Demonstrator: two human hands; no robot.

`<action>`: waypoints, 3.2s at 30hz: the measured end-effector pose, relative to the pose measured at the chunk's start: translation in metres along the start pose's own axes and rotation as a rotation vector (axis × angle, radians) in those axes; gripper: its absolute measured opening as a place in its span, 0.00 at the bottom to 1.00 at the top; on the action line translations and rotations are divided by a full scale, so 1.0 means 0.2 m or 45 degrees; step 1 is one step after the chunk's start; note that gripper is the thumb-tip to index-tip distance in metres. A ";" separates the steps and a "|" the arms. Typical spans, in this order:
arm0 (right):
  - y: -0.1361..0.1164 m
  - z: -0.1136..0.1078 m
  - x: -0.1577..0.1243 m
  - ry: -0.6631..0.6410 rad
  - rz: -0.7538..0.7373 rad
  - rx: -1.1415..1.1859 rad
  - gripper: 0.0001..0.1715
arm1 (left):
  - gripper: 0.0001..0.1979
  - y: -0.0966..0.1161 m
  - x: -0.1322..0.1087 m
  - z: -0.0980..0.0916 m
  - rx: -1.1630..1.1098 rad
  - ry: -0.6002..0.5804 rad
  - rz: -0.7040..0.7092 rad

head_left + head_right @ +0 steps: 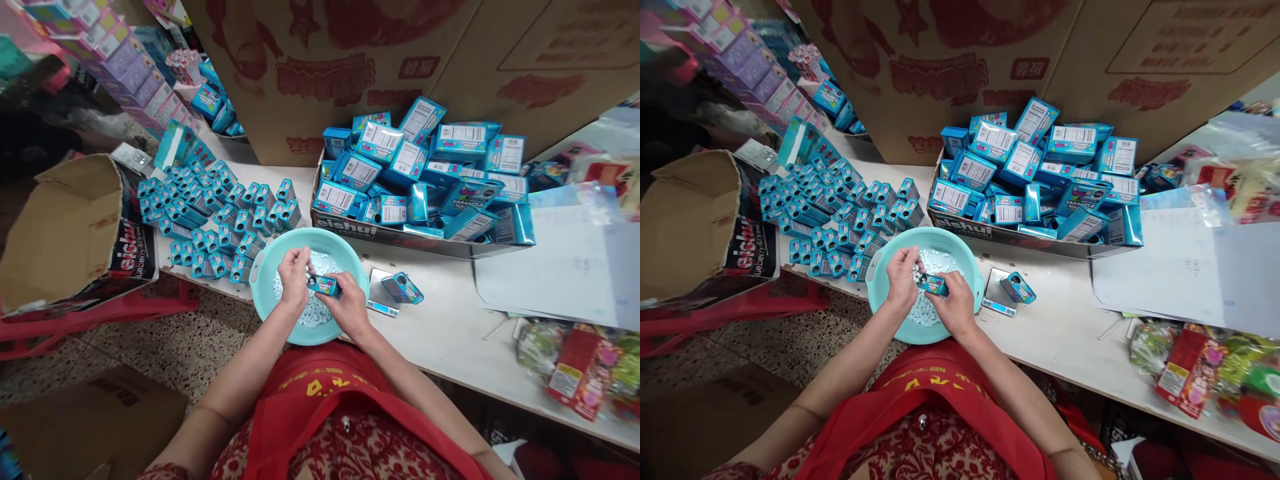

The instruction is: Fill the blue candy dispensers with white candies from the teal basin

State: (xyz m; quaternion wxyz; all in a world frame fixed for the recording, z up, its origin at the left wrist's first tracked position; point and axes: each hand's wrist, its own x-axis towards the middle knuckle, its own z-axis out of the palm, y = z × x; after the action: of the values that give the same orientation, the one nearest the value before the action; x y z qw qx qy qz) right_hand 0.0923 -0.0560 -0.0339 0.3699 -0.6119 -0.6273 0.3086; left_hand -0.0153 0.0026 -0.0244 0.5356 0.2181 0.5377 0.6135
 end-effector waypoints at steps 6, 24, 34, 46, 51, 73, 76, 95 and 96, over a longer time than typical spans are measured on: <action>0.02 0.03 -0.02 0.019 -0.016 0.076 0.16 | 0.12 -0.01 -0.01 -0.01 0.032 -0.028 0.062; 0.16 0.04 -0.08 -0.033 0.325 0.758 0.24 | 0.16 0.11 0.01 -0.04 -0.176 -0.147 -0.230; 0.14 0.03 -0.08 0.049 0.229 0.494 0.19 | 0.14 0.01 -0.07 0.00 0.046 -0.171 -0.086; 0.13 -0.02 -0.09 0.052 0.278 0.521 0.21 | 0.15 -0.03 0.02 -0.03 0.044 -0.145 -0.180; 0.11 -0.39 -0.27 0.268 0.312 0.498 0.22 | 0.11 -0.11 0.13 -0.17 0.867 -0.371 0.061; 0.87 -0.55 -0.55 1.268 0.759 0.027 0.35 | 0.09 -0.34 0.07 0.15 1.358 -1.028 0.887; 0.80 -0.54 -0.56 1.185 0.492 -0.460 0.36 | 0.12 -0.38 0.10 0.05 1.690 -0.862 0.691; 0.41 -0.44 -0.15 0.717 0.203 -0.331 0.24 | 0.07 -0.32 0.05 -0.46 0.684 -0.798 -0.776; 0.35 -0.43 -0.15 0.687 0.132 -0.319 0.23 | 0.09 -0.31 0.07 -0.46 0.431 -0.684 -0.893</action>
State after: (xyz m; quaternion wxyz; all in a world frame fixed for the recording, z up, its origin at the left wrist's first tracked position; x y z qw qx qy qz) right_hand 0.2021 -0.0866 -0.0481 0.4288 -0.7438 -0.5074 0.0736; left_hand -0.0706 -0.0339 -0.1138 0.7874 0.2586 0.5139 0.2212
